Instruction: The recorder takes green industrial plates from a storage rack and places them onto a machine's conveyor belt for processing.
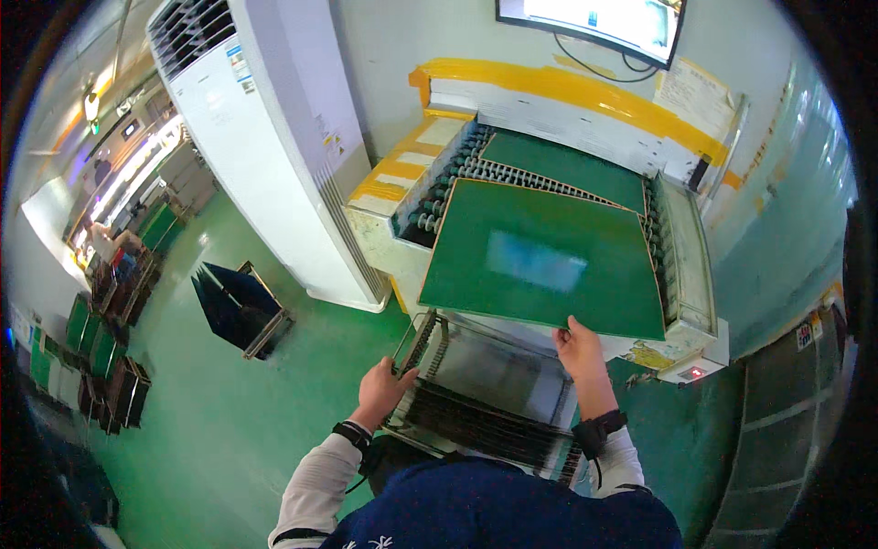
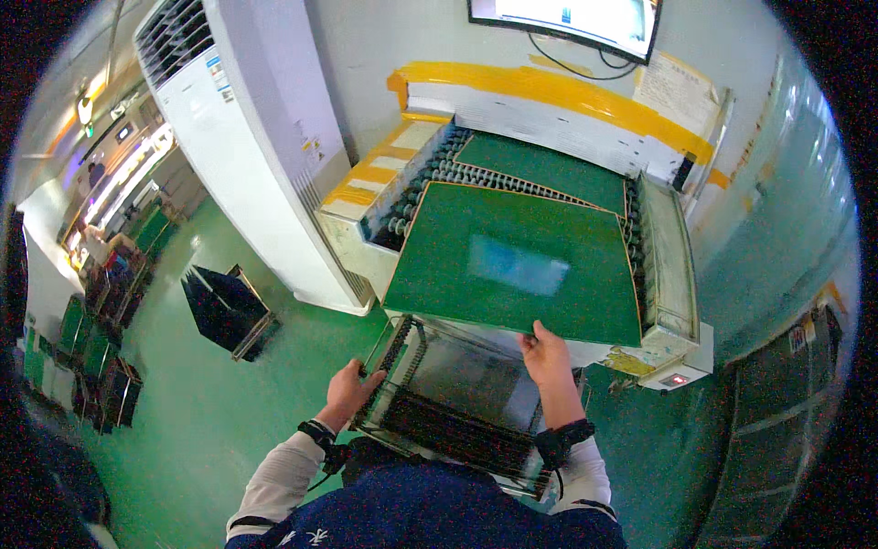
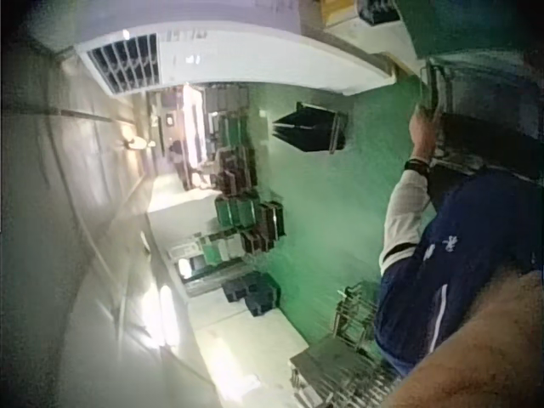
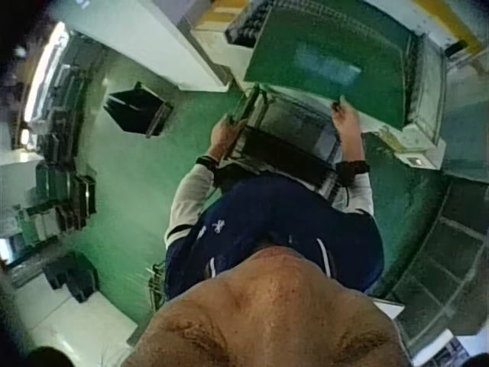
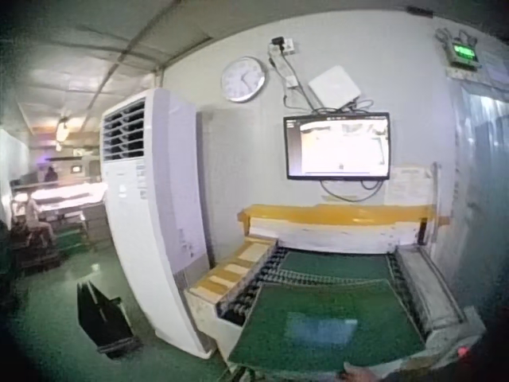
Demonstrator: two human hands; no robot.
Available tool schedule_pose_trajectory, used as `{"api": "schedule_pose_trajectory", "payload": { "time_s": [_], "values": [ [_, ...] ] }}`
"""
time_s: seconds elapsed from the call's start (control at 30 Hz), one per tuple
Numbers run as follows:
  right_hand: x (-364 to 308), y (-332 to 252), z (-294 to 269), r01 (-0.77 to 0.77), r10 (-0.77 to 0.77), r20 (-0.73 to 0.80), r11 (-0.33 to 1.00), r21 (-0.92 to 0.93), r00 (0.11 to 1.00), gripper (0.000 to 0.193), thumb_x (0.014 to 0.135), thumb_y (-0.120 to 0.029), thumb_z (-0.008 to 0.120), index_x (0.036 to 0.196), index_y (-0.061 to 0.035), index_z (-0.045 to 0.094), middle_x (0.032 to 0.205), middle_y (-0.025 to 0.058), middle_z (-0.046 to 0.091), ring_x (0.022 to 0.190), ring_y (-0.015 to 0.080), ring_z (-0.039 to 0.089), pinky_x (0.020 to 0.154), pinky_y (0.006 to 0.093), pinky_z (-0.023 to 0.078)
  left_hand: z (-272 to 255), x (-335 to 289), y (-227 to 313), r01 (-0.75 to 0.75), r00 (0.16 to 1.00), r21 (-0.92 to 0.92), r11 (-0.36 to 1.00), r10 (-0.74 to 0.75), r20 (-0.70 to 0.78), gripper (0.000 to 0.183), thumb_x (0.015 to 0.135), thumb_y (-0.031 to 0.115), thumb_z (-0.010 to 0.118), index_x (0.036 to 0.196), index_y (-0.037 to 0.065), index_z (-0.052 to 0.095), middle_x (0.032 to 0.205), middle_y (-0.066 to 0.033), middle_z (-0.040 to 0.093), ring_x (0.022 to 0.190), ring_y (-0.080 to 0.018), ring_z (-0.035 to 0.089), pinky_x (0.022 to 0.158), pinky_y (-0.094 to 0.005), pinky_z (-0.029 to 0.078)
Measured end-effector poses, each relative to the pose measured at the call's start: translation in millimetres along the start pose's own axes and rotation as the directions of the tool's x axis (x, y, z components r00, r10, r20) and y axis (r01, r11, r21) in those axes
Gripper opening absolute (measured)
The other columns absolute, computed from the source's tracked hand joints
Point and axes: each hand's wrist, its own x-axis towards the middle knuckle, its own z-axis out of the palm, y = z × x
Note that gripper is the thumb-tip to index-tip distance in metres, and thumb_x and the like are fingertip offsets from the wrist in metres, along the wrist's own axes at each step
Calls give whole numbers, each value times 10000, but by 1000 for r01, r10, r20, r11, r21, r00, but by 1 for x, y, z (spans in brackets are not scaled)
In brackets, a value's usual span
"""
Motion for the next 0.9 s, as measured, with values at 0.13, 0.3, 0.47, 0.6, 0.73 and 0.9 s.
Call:
{"api": "schedule_pose_trajectory", "payload": {
  "time_s": [0.13, 0.3, 0.47, 0.6, 0.73, 0.9],
  "values": [
    [-3, 14, 11, -173, 177, 54, 983, -69, 983, 240, 986, -209, 691, 1128, -45, 588, 1087, 102, 645, 917, 271, 655, 832, 421, 579, 4, 0, -1, 38, 999, 28, 999, -39, 1, 628, 880, 588, 706, 1021, -15, 600, 949, -249, 698, 916, -442, 676, 789, -507, 528],
    [-3, 27, 20, -327, 377, 88, 880, -344, 922, 478, 1035, -418, 586, 1187, 28, 666, 1024, 125, 720, 870, 221, 665, 785, 368, 546, 6, 3, -3, 63, 997, 13, 998, -63, 45, 643, 900, 588, 696, 1129, -6, 610, 1010, -224, 707, 945, -415, 682, 812, -484, 530],
    [11, 23, 26, -292, 350, 135, 899, -325, 927, 432, 1036, -378, 589, 1132, 35, 677, 960, 108, 710, 830, 217, 658, 766, 352, 551, 8, 0, -4, 8, 999, 20, 1000, -8, -31, 636, 880, 575, 712, 1104, -12, 613, 989, -252, 705, 934, -439, 685, 794, -511, 532],
    [20, 17, 32, -268, 331, 123, 893, -361, 936, 441, 1047, -373, 571, 1137, 46, 679, 972, 118, 719, 833, 215, 655, 753, 339, 539, 9, 1, -4, -4, 999, 19, 1000, 5, -41, 632, 886, 577, 705, 1104, -9, 612, 973, -247, 702, 917, -440, 683, 786, -511, 534],
    [29, 14, 35, -265, 324, 125, 900, -346, 938, 440, 1047, -366, 571, 1126, 53, 677, 942, 116, 715, 809, 217, 654, 737, 347, 538, 9, 3, -3, 6, 1000, 44, 999, -5, -30, 629, 892, 579, 699, 1108, -4, 613, 964, -241, 701, 907, -436, 683, 780, -509, 536],
    [38, 8, 39, -259, 318, 134, 906, -336, 939, 433, 1040, -357, 583, 1108, 60, 678, 927, 115, 712, 790, 217, 651, 718, 348, 533, 13, 3, -9, -33, 998, 40, 999, 35, -51, 630, 899, 585, 692, 1116, -1, 609, 961, -227, 704, 914, -421, 683, 781, -497, 536]
  ]
}}
